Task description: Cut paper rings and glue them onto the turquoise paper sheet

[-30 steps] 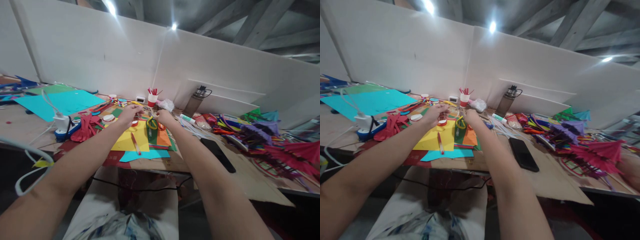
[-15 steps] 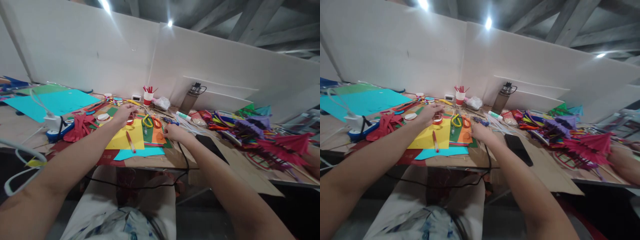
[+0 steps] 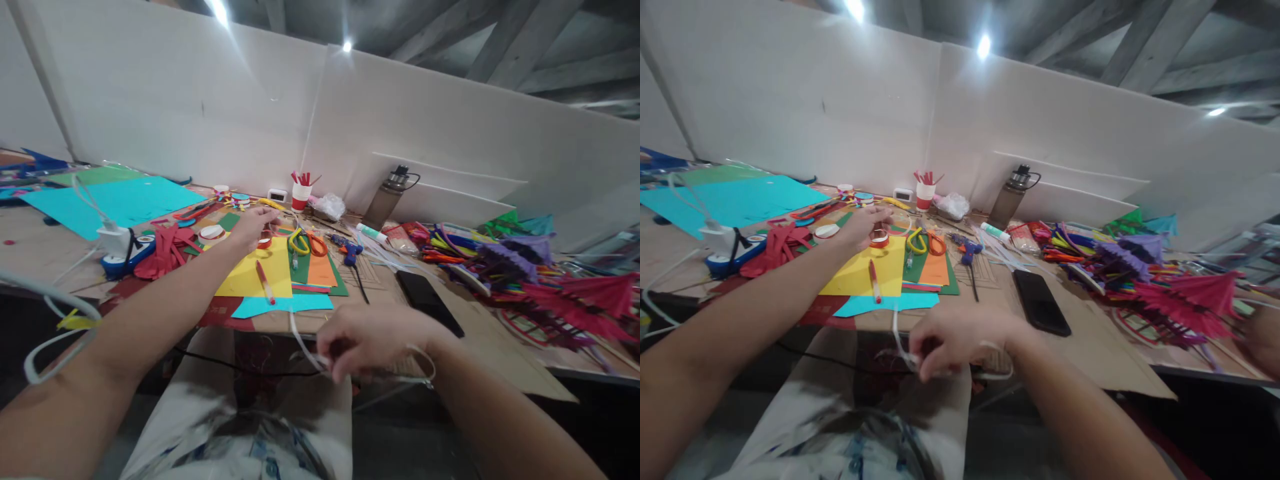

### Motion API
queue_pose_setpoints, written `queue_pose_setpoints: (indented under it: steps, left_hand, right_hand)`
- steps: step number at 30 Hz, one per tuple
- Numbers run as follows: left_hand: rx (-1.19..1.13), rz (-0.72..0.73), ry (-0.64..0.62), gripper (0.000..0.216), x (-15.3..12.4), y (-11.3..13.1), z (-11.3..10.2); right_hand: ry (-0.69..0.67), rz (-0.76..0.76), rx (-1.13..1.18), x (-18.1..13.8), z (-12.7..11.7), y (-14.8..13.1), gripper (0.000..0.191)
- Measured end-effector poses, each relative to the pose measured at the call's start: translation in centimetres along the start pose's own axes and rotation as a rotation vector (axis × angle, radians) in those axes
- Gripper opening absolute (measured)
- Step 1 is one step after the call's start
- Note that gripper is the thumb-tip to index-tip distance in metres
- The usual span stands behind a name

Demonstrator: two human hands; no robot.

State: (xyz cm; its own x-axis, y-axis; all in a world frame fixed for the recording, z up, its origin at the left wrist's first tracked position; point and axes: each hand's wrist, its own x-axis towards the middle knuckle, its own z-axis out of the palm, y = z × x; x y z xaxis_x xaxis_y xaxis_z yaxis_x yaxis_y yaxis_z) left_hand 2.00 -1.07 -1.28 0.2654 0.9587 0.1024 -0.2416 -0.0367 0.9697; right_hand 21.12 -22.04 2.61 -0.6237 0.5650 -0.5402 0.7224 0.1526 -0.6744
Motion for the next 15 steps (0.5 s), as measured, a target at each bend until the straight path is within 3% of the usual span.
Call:
queue_pose_setpoints:
  steps: [2,3,5,8,10,12,15]
  left_hand:
    - [-0.003,-0.009,0.005,0.016,-0.1,0.1,0.0]
    - [-0.009,-0.011,0.003,0.015,-0.1,0.1,0.0]
    - [-0.023,-0.007,-0.012,0.014,-0.2,0.2,0.0]
    - [-0.058,0.020,-0.046,0.016,-0.3,0.4,-0.1]
    - [-0.086,0.038,-0.074,0.020,-0.3,0.5,-0.2]
    - [-0.119,0.040,-0.096,0.023,-0.3,0.4,-0.2]
    - [-0.171,0.024,-0.107,0.019,-0.2,0.3,-0.1]
  right_hand:
    - [-0.119,-0.094,0.108,0.3,1.1,-1.5,0.029]
    - [-0.108,-0.145,0.121,0.7,1.0,-1.9,0.035]
    - [0.141,-0.254,0.082,1.9,-0.4,-2.1,0.034]
    - [0.921,-0.368,0.106,4.7,-4.3,-1.2,0.024]
    - [1.293,-0.336,0.042,6.8,-6.9,-0.5,0.034]
    - [1.441,-0.289,-0.063,8.9,-8.6,0.2,0.058]
    - [1.420,-0.283,-0.235,11.3,-9.4,1.1,0.086]
